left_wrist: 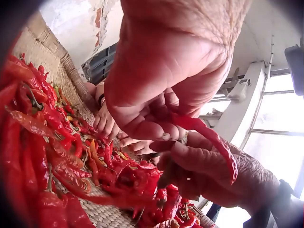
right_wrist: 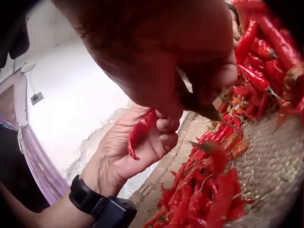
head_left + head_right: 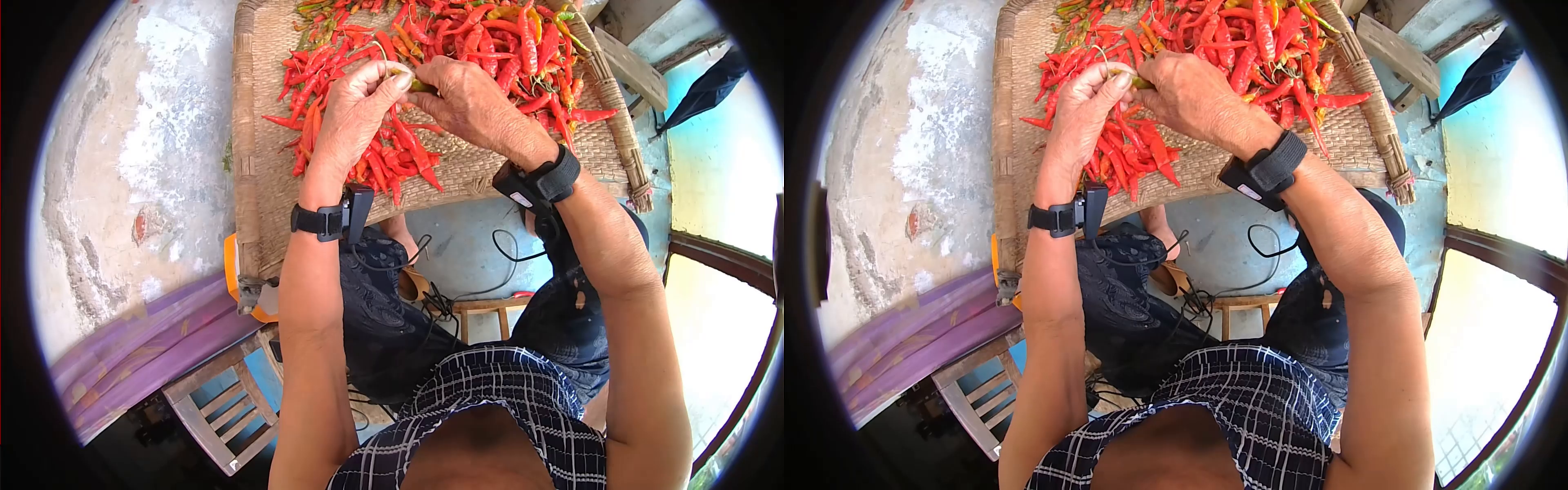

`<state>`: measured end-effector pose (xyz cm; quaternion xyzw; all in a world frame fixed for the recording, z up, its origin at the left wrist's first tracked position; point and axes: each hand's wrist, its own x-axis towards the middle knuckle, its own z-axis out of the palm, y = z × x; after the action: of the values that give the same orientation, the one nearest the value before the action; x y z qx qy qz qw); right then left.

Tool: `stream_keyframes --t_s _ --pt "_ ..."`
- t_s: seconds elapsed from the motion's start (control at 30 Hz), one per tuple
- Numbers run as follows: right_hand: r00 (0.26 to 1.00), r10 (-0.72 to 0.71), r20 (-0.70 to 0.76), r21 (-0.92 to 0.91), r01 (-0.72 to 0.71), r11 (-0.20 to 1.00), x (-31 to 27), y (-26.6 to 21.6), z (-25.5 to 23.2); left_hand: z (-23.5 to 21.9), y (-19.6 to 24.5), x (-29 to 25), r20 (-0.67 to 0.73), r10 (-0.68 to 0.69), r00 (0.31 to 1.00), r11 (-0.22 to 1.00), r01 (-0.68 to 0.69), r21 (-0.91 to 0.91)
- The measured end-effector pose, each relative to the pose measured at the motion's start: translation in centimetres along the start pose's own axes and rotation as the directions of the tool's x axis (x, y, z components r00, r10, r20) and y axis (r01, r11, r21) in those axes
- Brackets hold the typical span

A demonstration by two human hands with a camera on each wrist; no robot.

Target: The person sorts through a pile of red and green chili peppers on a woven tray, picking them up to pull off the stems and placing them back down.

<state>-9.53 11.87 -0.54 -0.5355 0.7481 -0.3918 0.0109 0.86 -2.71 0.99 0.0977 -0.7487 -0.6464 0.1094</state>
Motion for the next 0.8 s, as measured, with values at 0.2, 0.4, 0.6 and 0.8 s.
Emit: stream_keyframes --t_s 0.2,0.4,0.6,0.8 --pt "0.966 0.046 -0.254 -0.193 -0.098 0.976 1.0 1.2 -3.7 -1.2 -0.1 0.0 -0.172 -0.058 0.983 0.995 0.043 -0.087" --pt "0.912 0.029 -0.410 -0.105 -0.078 0.991 1.4 0.3 -5.2 0.0 0.0 0.4 -0.178 0.041 0.983 0.958 -0.089 -0.271" --pt "0.996 0.089 -0.009 0.240 -0.085 0.967 0.4 -1.7 0.7 2.2 0.4 0.2 -0.078 0.074 0.994 0.930 -0.097 -0.355" --pt "0.981 0.101 -0.168 0.087 -0.088 0.992 1.4 -0.2 -1.0 1.5 0.3 0.4 -0.186 -0.003 0.982 0.940 -0.061 -0.337"
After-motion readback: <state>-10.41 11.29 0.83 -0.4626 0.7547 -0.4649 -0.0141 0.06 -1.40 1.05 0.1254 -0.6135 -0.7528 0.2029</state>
